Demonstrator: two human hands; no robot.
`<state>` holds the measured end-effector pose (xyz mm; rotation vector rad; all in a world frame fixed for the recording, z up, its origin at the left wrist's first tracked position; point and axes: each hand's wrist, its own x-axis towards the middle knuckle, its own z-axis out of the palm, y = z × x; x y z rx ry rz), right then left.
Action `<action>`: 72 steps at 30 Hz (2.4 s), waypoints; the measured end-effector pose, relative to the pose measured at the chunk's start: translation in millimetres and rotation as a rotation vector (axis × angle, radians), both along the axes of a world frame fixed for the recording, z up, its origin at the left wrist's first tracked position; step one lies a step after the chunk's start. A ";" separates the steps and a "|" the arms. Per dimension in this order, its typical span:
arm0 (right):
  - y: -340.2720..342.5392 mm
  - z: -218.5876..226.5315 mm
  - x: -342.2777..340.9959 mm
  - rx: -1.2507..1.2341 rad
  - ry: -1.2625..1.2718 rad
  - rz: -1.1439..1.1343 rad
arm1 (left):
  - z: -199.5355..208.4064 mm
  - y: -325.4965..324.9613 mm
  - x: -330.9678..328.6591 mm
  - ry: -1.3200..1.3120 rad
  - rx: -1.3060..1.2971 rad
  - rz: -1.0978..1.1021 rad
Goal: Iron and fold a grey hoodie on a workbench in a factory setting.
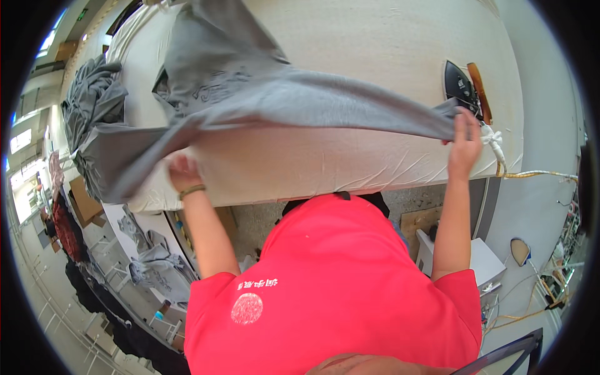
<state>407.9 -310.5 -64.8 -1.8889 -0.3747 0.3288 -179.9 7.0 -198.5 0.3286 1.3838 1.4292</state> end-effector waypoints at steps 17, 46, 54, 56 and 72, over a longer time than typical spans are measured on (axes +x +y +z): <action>-3.4 -53.4 27.9 -0.397 -0.259 0.308 | 25.1 -75.2 199.0 0.220 -0.259 -0.884; 3.7 14.3 8.3 -0.389 0.278 0.754 | 124.7 -77.1 124.3 1.218 0.861 -0.785; -38.4 -75.0 -3.7 -0.464 0.623 0.726 | 27.9 -154.5 149.5 0.767 0.197 -0.603; -33.3 -76.5 -8.5 -0.418 0.725 0.679 | 33.1 -144.5 153.7 0.424 -0.145 -0.465; 11.4 -5.3 8.8 -0.348 0.717 0.831 | 61.1 -62.8 138.2 0.214 -0.130 -0.640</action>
